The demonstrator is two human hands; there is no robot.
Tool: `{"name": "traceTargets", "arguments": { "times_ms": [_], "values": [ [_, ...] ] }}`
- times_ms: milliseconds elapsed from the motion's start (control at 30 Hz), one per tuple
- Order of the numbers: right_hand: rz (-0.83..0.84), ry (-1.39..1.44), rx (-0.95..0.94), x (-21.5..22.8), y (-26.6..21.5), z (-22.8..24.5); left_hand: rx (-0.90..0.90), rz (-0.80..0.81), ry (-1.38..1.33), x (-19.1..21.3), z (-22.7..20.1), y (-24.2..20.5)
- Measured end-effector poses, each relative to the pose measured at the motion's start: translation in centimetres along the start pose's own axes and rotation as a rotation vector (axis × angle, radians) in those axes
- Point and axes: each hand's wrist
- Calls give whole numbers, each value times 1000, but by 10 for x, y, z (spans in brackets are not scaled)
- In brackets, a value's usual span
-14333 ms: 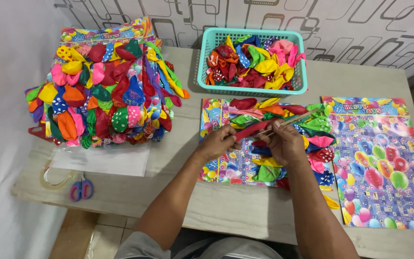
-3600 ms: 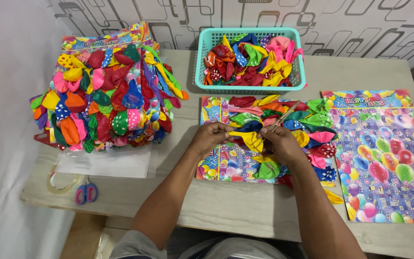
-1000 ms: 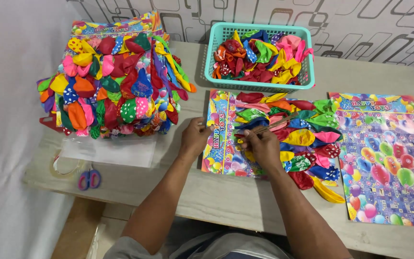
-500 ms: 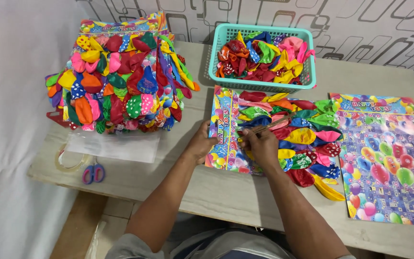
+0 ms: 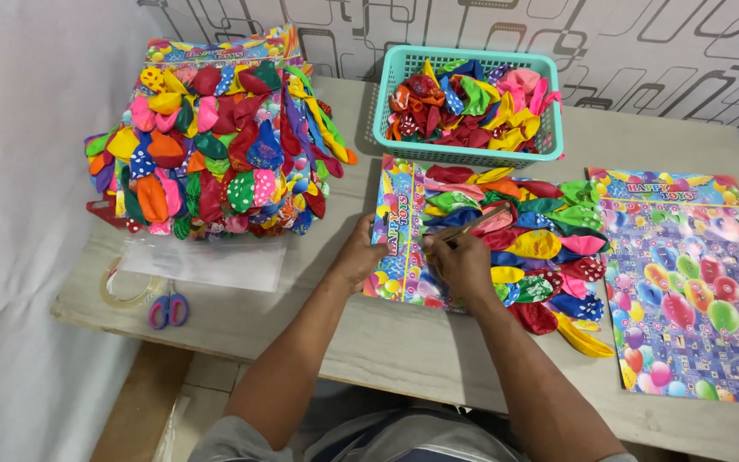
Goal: Arranging and securing individual balloons onto a decorative cardboard display card using a small stick for tucking.
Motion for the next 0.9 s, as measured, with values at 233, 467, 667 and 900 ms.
{"name": "traceTargets", "arguments": {
  "times_ms": [233,467,667,900],
  "values": [
    [-96,239,63,25,11,-21,81,-125,630,-8,-48,-30],
    [189,385,-188,44,-17,12,80,-158,708,-24,-83,-46],
    [147,156,-52,48,4,-14,24,-132,778,-14,-60,-38],
    [81,166,-27,59,0,6,-423,-236,1261,-13,-30,-16]
  ]
}}
Point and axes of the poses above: each hand's wrist, its own y-axis towards the middle knuckle, its own x-axis out of the back of the hand, z = x × y, and after that the axes turned 6 degrees about y, right-handed
